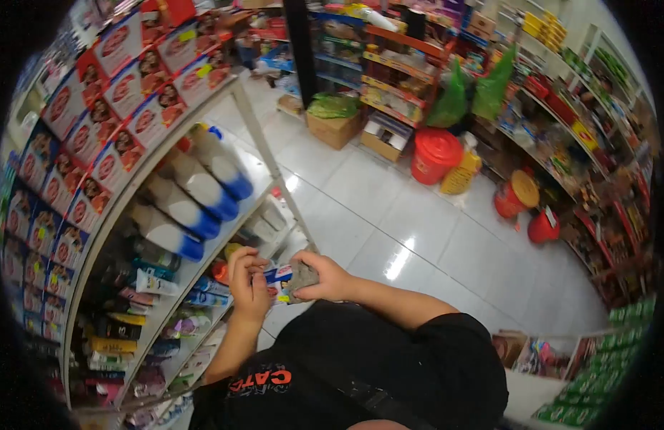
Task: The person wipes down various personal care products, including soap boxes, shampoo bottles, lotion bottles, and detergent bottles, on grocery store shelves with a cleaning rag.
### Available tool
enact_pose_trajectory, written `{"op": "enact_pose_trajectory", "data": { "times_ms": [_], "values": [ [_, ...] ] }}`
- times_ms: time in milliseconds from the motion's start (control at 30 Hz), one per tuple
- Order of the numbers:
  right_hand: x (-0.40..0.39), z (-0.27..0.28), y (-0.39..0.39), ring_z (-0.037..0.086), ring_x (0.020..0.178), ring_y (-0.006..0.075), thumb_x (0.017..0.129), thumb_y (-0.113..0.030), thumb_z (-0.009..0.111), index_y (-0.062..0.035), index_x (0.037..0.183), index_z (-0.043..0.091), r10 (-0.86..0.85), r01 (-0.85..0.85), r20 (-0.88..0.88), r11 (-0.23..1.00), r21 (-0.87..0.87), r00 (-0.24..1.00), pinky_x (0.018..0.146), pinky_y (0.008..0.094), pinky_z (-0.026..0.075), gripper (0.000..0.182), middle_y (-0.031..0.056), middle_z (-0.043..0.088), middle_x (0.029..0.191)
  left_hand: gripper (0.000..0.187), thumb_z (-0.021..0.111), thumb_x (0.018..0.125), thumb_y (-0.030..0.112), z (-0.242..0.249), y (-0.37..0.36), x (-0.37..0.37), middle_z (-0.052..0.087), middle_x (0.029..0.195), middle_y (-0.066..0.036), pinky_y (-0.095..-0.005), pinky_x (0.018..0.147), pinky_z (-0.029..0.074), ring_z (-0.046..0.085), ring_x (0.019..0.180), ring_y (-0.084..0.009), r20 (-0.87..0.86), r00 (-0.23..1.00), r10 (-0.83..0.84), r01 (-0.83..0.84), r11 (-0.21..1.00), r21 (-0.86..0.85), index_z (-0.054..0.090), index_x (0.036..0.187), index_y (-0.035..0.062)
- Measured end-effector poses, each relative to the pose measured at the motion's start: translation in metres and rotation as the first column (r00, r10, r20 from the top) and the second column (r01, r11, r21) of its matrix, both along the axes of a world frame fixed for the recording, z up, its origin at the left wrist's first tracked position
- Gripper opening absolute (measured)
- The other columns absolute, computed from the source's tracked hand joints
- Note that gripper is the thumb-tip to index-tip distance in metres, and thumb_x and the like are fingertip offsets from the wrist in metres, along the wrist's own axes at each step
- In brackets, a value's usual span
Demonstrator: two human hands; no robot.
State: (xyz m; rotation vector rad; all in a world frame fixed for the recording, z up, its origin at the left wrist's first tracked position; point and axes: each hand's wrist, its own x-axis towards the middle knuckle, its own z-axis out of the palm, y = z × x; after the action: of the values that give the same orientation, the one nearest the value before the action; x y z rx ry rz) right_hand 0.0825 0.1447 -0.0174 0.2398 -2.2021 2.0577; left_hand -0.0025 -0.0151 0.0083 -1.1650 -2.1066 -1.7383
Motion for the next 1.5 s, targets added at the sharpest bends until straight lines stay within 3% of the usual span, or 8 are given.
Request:
{"op": "enact_pose_trajectory", "data": {
  "times_ms": [200,400,533,700,800,1100,1333,1500],
  "values": [
    [-0.028,-0.02,0.004,0.05,0.087,0.0122,0.07,-0.018,0.069,-0.0006,0.107,0.046,0.191,-0.155,0.068,0.922,-0.356,0.979,0.076,0.0262,0.041,0.047,0.0074,0.053,0.092,0.057,0.03,0.087,0.054,-0.035,-0.014,0.016,0.05,0.108,-0.013,-0.0353,0.088,0.039,0.052,0.097,-0.0232,0.648,0.722,-0.242,-0.094,0.894,0.438,0.043,0.11,0.0032],
    [-0.034,-0.016,0.005,0.051,0.083,0.0144,0.079,-0.022,0.059,0.0003,0.101,0.049,0.284,-0.287,-0.04,0.945,-0.158,0.958,0.072,0.027,0.042,0.033,0.0094,0.054,0.09,0.07,0.024,0.082,0.064,-0.045,-0.028,0.042,0.052,0.112,-0.015,-0.0423,0.09,0.038,0.051,0.103,-0.0279,0.795,0.369,-0.481,-0.188,0.799,0.571,0.045,0.115,0.0056],
    [-0.038,-0.009,0.005,0.052,0.09,0.0262,0.079,-0.014,0.055,0.0013,0.099,0.049,0.086,-0.067,-0.116,0.984,0.162,0.989,0.079,0.0301,0.041,0.026,0.0147,0.054,0.094,0.066,0.04,0.079,0.058,-0.03,-0.031,0.041,0.045,0.122,-0.017,-0.0463,0.091,0.039,0.048,0.108,-0.0312,0.683,0.189,-0.706,-0.043,0.689,0.723,0.04,0.121,0.0064],
    [-0.03,0.002,0.0,0.047,0.104,0.0334,0.073,-0.006,0.057,-0.0027,0.1,0.052,-0.28,0.351,-0.451,0.933,0.079,0.847,0.087,0.0363,0.038,0.028,0.015,0.049,0.108,0.07,0.051,0.076,0.045,-0.018,-0.004,0.045,0.039,0.128,-0.013,-0.044,0.096,0.034,0.042,0.116,-0.0286,0.715,0.508,-0.48,-0.127,0.779,0.614,0.027,0.133,0.0116],
    [-0.026,0.008,-0.003,0.042,0.108,0.0343,0.071,-0.008,0.061,-0.0039,0.106,0.05,-0.165,0.386,-0.579,0.879,0.282,0.799,0.091,0.039,0.034,0.037,0.0151,0.041,0.121,0.068,0.052,0.078,0.042,-0.017,0.006,0.046,0.038,0.129,-0.013,-0.0406,0.098,0.031,0.041,0.116,-0.0274,0.707,0.541,-0.455,-0.146,0.778,0.612,0.027,0.133,0.0103],
    [-0.02,0.002,-0.002,0.035,0.121,0.0327,0.072,-0.008,0.061,-0.0026,0.115,0.048,-0.086,0.337,-0.606,0.887,0.314,0.791,0.095,0.0382,0.033,0.045,0.0163,0.043,0.123,0.048,0.041,0.09,0.036,-0.017,0.019,0.043,0.044,0.116,-0.011,-0.0333,0.092,0.036,0.047,0.104,-0.0205,0.526,0.78,-0.34,0.017,0.851,0.525,0.031,0.124,0.0038],
    [-0.019,0.007,0.006,0.04,0.117,0.0323,0.073,-0.009,0.061,-0.0055,0.111,0.053,-0.006,0.178,-0.484,0.933,0.312,0.875,0.093,0.0383,0.036,0.04,0.0164,0.048,0.117,0.042,0.038,0.09,0.038,-0.015,0.007,0.028,0.045,0.114,-0.012,-0.0343,0.09,0.038,0.047,0.105,-0.0211,0.656,0.649,-0.386,-0.055,0.836,0.546,0.035,0.117,0.0053],
    [-0.027,0.024,0.006,0.044,0.114,0.033,0.069,-0.003,0.062,-0.0036,0.106,0.055,0.024,0.19,-0.598,0.937,0.293,0.801,0.094,0.0368,0.037,0.037,0.0156,0.05,0.114,0.049,0.042,0.087,0.045,-0.003,0.013,0.034,0.047,0.112,-0.013,-0.0357,0.089,0.04,0.049,0.103,-0.0223,0.511,0.791,-0.337,-0.017,0.823,0.568,0.037,0.115,0.0054]
  ]
}}
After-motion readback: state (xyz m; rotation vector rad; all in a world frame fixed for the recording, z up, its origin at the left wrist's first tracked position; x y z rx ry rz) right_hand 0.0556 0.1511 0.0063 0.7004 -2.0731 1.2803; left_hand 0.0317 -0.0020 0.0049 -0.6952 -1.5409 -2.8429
